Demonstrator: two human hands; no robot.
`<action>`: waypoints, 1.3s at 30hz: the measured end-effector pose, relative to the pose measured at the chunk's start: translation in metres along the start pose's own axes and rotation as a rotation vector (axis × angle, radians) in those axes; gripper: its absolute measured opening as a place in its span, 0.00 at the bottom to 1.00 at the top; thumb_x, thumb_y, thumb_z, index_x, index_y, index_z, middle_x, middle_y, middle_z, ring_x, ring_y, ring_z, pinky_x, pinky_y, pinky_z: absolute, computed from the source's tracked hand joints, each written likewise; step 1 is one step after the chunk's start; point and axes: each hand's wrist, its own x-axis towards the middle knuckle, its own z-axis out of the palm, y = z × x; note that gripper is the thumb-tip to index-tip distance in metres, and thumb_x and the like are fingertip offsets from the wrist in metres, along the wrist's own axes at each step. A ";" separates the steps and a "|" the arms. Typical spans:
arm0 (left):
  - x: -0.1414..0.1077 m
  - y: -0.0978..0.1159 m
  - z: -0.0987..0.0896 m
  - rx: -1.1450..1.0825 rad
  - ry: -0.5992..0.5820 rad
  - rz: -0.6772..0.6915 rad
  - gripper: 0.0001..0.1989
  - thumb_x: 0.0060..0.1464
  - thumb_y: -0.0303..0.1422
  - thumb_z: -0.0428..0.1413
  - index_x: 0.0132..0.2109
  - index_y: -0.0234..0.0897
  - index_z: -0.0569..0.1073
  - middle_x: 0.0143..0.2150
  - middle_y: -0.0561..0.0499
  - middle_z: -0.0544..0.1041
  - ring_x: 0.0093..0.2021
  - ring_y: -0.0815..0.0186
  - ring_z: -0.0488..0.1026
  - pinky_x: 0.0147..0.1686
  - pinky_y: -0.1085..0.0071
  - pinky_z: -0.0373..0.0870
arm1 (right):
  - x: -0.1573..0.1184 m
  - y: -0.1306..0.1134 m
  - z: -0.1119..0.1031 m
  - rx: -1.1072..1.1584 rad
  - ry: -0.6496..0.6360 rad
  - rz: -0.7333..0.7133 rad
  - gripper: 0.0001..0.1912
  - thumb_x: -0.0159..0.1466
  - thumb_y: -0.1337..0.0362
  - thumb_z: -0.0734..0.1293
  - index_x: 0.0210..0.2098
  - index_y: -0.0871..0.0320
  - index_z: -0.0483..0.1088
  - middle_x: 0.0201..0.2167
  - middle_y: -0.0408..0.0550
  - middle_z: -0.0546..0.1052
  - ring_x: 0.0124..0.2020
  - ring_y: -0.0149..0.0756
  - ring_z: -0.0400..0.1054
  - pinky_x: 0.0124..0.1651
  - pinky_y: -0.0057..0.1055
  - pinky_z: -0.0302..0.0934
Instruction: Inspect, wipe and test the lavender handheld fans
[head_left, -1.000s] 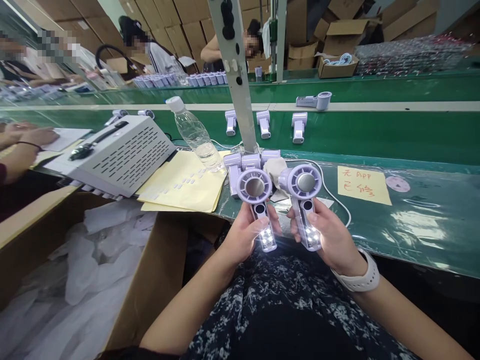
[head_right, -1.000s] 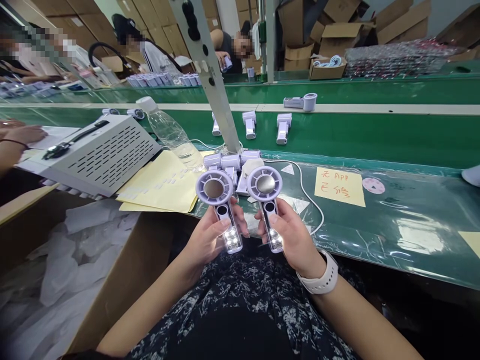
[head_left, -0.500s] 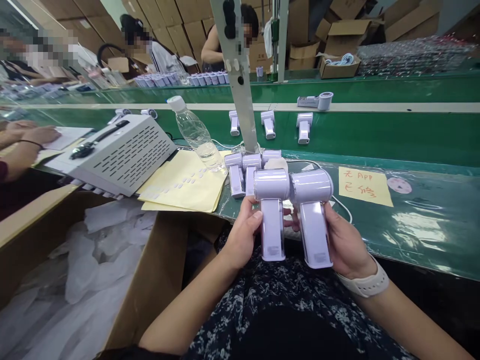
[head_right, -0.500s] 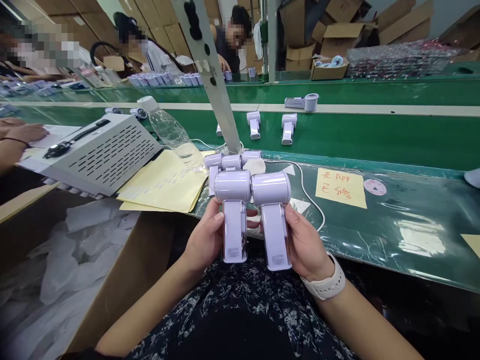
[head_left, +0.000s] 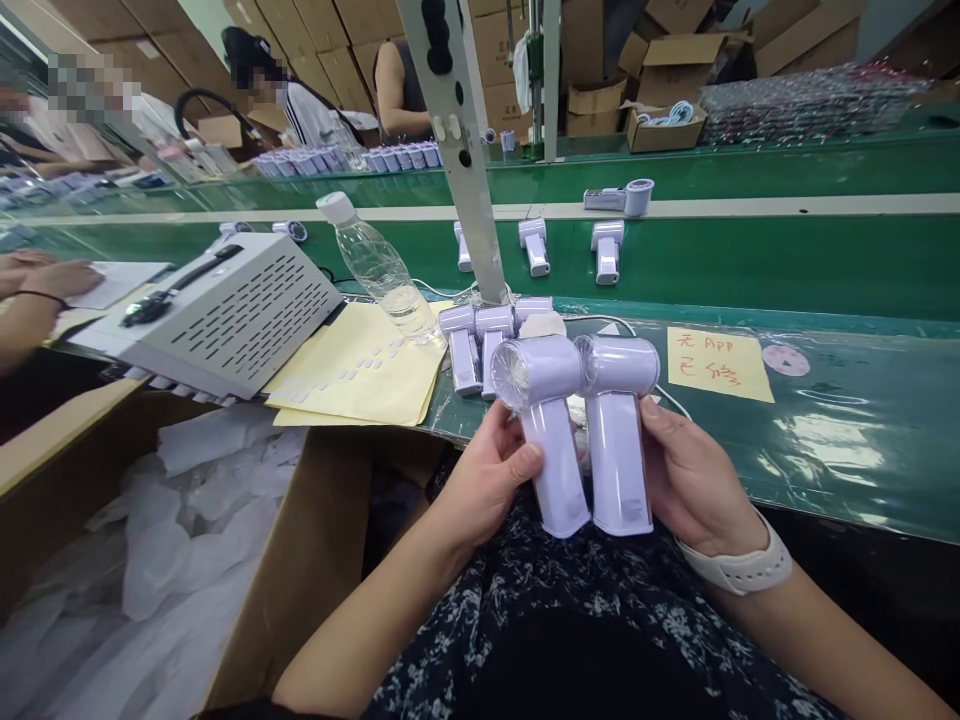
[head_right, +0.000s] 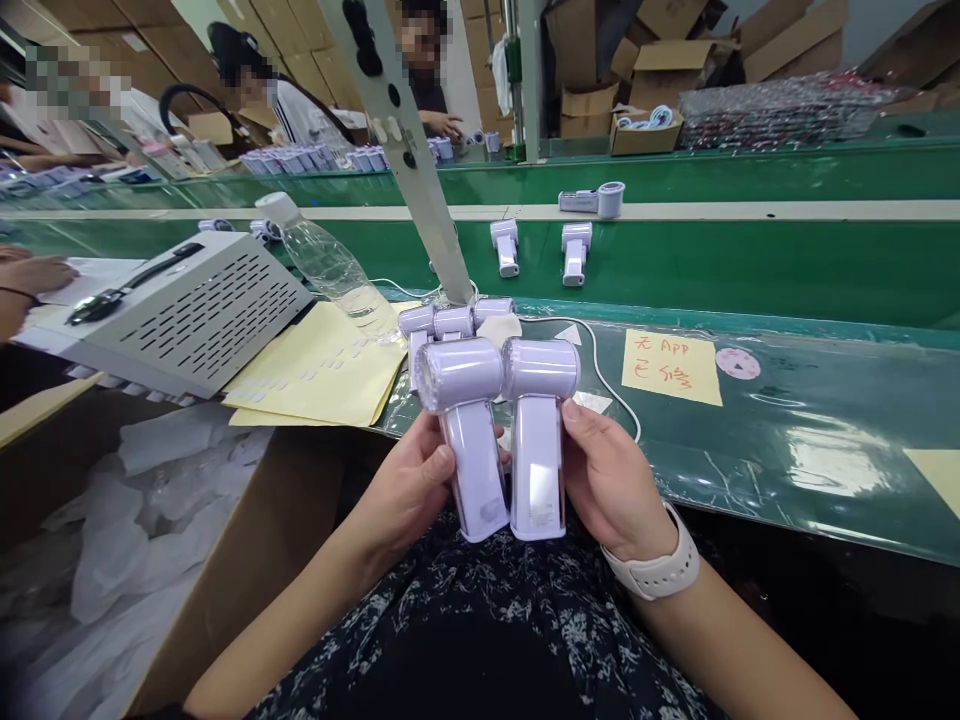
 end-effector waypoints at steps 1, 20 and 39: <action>0.001 -0.001 0.000 -0.003 -0.003 -0.024 0.31 0.46 0.44 0.72 0.53 0.38 0.69 0.41 0.48 0.80 0.39 0.59 0.81 0.44 0.64 0.77 | 0.000 -0.001 0.000 0.020 -0.021 0.027 0.11 0.65 0.56 0.69 0.40 0.55 0.79 0.32 0.47 0.82 0.32 0.40 0.76 0.38 0.37 0.75; -0.003 0.009 0.000 -0.053 -0.163 0.006 0.19 0.61 0.33 0.62 0.57 0.38 0.70 0.55 0.42 0.79 0.50 0.53 0.81 0.52 0.55 0.76 | -0.005 -0.008 0.000 0.076 -0.112 -0.002 0.15 0.63 0.53 0.67 0.37 0.57 0.79 0.33 0.50 0.81 0.33 0.41 0.75 0.37 0.36 0.73; 0.005 -0.006 -0.010 0.102 -0.051 0.003 0.33 0.47 0.49 0.69 0.54 0.40 0.66 0.51 0.40 0.81 0.45 0.54 0.82 0.46 0.57 0.78 | 0.000 0.010 0.004 -0.075 0.120 -0.104 0.12 0.66 0.61 0.66 0.49 0.52 0.75 0.33 0.45 0.83 0.34 0.43 0.79 0.40 0.42 0.76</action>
